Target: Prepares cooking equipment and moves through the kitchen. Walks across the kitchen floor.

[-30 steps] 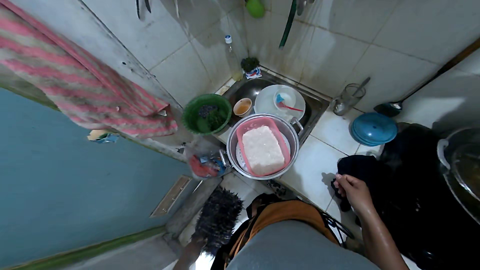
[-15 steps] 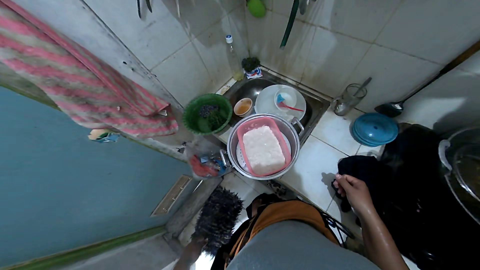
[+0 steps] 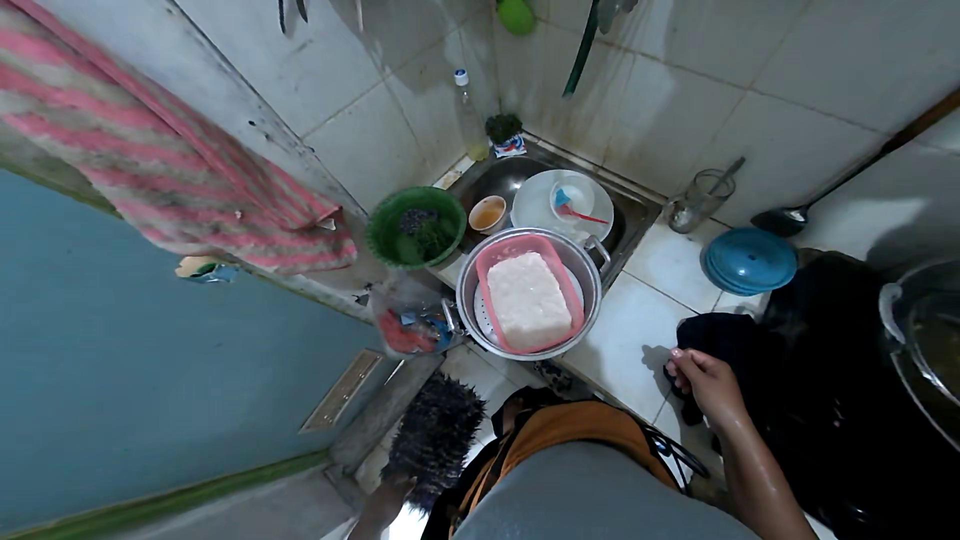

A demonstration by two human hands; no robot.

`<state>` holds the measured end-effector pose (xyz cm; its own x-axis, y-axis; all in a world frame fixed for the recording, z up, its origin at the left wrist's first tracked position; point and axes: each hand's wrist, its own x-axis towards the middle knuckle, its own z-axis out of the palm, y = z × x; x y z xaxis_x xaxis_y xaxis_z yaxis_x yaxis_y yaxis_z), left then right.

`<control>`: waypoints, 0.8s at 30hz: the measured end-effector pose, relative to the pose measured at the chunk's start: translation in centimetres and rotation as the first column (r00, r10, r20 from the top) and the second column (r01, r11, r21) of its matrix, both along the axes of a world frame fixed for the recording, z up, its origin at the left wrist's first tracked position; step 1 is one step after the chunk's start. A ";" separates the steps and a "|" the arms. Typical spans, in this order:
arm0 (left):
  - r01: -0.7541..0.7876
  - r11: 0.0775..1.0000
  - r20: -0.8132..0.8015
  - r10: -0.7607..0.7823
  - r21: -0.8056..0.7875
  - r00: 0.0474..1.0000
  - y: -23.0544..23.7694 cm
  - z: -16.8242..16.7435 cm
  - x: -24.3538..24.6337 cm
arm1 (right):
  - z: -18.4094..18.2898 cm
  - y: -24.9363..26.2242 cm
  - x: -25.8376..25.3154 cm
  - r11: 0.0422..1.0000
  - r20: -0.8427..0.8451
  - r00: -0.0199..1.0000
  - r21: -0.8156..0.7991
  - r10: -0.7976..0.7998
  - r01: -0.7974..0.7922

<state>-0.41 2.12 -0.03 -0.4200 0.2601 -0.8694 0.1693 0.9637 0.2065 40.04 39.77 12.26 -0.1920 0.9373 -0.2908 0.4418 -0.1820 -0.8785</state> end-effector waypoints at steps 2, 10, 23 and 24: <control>0.001 1.000 0.001 -0.001 0.000 1.000 -0.1 -0.1 -0.1 | 0.1 0.0 -0.1 1.000 -0.007 1.000 0.004 0.003 -0.003; -0.011 1.000 -0.003 0.011 -0.005 1.000 -0.3 0.1 0.2 | 0.8 0.4 -1.4 0.998 -0.043 0.998 0.032 0.048 -0.047; 0.007 1.000 0.017 -0.007 -0.020 1.000 -0.7 0.3 0.2 | 3.7 2.1 -4.8 0.986 -0.092 0.984 0.083 0.152 -0.145; 0.005 1.000 0.016 -0.005 -0.016 1.000 -0.9 0.2 0.1 | 3.9 2.3 -5.1 0.982 -0.101 0.980 0.100 0.170 -0.160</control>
<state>-0.26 1.25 0.13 -0.4046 0.2479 -0.8802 0.1707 0.9661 0.1936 34.98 42.10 16.13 -0.3723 0.9115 -0.1751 0.3606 -0.0318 -0.9322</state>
